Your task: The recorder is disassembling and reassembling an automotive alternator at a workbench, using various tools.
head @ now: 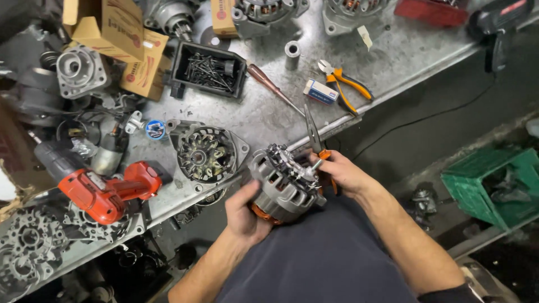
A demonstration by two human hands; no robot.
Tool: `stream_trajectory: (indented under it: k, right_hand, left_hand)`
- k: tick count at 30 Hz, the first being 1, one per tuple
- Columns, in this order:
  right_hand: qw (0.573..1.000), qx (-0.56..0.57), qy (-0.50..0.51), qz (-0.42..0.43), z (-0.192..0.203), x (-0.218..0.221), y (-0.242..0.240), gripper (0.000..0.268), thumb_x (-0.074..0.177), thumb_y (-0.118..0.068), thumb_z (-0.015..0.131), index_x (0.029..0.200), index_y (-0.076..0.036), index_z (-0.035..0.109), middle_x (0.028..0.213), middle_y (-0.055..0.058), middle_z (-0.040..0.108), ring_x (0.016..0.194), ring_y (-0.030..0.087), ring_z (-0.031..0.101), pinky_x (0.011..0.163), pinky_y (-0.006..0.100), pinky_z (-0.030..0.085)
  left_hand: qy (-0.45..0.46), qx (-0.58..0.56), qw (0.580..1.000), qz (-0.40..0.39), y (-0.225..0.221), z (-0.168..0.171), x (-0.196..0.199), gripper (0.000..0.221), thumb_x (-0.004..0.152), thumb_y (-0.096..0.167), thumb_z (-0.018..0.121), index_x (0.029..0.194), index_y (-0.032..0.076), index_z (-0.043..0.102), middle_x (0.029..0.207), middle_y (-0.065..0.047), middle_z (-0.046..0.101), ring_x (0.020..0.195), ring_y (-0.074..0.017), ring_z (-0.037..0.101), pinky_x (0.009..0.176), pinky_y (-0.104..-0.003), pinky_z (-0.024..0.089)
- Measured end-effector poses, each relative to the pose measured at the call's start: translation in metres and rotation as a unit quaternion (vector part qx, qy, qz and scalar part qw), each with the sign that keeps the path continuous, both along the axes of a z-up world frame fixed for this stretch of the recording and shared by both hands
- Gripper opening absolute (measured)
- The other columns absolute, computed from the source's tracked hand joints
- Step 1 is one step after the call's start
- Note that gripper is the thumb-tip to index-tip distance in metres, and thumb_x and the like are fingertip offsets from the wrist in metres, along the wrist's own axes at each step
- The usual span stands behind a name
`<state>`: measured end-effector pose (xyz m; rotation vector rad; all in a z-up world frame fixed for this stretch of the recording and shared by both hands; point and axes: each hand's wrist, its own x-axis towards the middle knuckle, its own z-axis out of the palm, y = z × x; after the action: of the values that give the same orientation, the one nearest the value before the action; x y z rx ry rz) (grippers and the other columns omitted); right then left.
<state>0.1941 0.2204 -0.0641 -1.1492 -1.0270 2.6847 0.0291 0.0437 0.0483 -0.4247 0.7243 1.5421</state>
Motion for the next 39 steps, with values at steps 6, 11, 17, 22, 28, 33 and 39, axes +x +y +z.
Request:
stream_trajectory:
  k: [6,11,17,22,28,33,39]
  right_hand:
    - [0.999,0.028,-0.044,-0.005,-0.032,0.008,-0.015,0.04,0.093,-0.036,0.066,0.118,-0.005,0.07,0.091,0.001,0.07,0.075,0.011,0.064,0.064,0.031,0.055]
    - [0.995,-0.079,-0.014,-0.06,-0.031,0.008,-0.01,0.049,0.094,-0.052,0.059,0.111,-0.006,0.065,0.083,0.007,0.07,0.063,0.018,0.067,0.054,0.035,0.054]
    - [0.977,0.146,0.153,-0.038,-0.023,0.005,-0.007,0.05,0.085,-0.029,0.08,0.123,-0.001,0.065,0.104,0.001,0.069,0.094,0.011,0.064,0.086,0.029,0.053]
    - [0.984,0.115,0.13,-0.044,-0.026,0.0,-0.009,0.042,0.084,-0.029,0.079,0.113,-0.001,0.068,0.098,0.003,0.071,0.091,0.013,0.066,0.085,0.03,0.054]
    - [0.987,0.098,0.115,-0.054,-0.042,-0.001,-0.013,0.035,0.088,-0.026,0.079,0.11,-0.002,0.068,0.095,0.001,0.068,0.085,0.011,0.062,0.076,0.028,0.051]
    - [0.983,0.128,0.125,-0.034,-0.026,-0.008,-0.007,0.032,0.087,-0.024,0.079,0.108,-0.003,0.067,0.095,0.001,0.07,0.085,0.01,0.063,0.075,0.028,0.052]
    - [0.984,0.15,0.092,-0.014,-0.024,-0.013,-0.005,0.028,0.089,-0.023,0.078,0.105,-0.002,0.069,0.092,0.001,0.071,0.081,0.01,0.063,0.072,0.028,0.053]
  left_hand:
    - [0.139,0.057,0.988,-0.033,-0.004,-0.007,0.007,0.055,0.089,0.013,0.073,0.141,0.009,0.055,0.135,-0.007,0.065,0.126,-0.0268,0.061,0.112,-0.051,0.044]
    - [0.103,0.028,0.994,0.015,0.008,-0.005,0.004,0.054,0.09,0.017,0.074,0.139,0.006,0.056,0.132,-0.009,0.067,0.125,-0.028,0.062,0.111,-0.051,0.046]
    - [0.055,0.026,0.998,0.0,0.012,0.002,0.006,0.051,0.091,0.018,0.073,0.137,0.003,0.057,0.128,-0.013,0.068,0.118,-0.031,0.064,0.104,-0.05,0.05]
    - [0.147,-0.009,0.989,-0.025,0.019,0.008,0.006,0.051,0.089,0.014,0.075,0.136,0.003,0.058,0.128,-0.01,0.069,0.118,-0.0255,0.066,0.104,-0.046,0.052]
    - [0.108,-0.035,0.994,-0.005,0.021,0.004,-0.001,0.048,0.088,0.014,0.075,0.133,0.004,0.059,0.125,-0.01,0.069,0.115,-0.026,0.066,0.102,-0.047,0.053]
    - [0.08,-0.055,0.995,-0.005,0.024,0.001,-0.006,0.05,0.086,0.017,0.077,0.132,0.005,0.061,0.125,-0.01,0.07,0.115,-0.0259,0.067,0.103,-0.047,0.053]
    - [0.05,-0.081,0.995,-0.003,0.021,-0.012,-0.009,0.052,0.083,0.02,0.079,0.13,0.005,0.061,0.122,-0.01,0.072,0.113,-0.0273,0.068,0.103,-0.05,0.053]
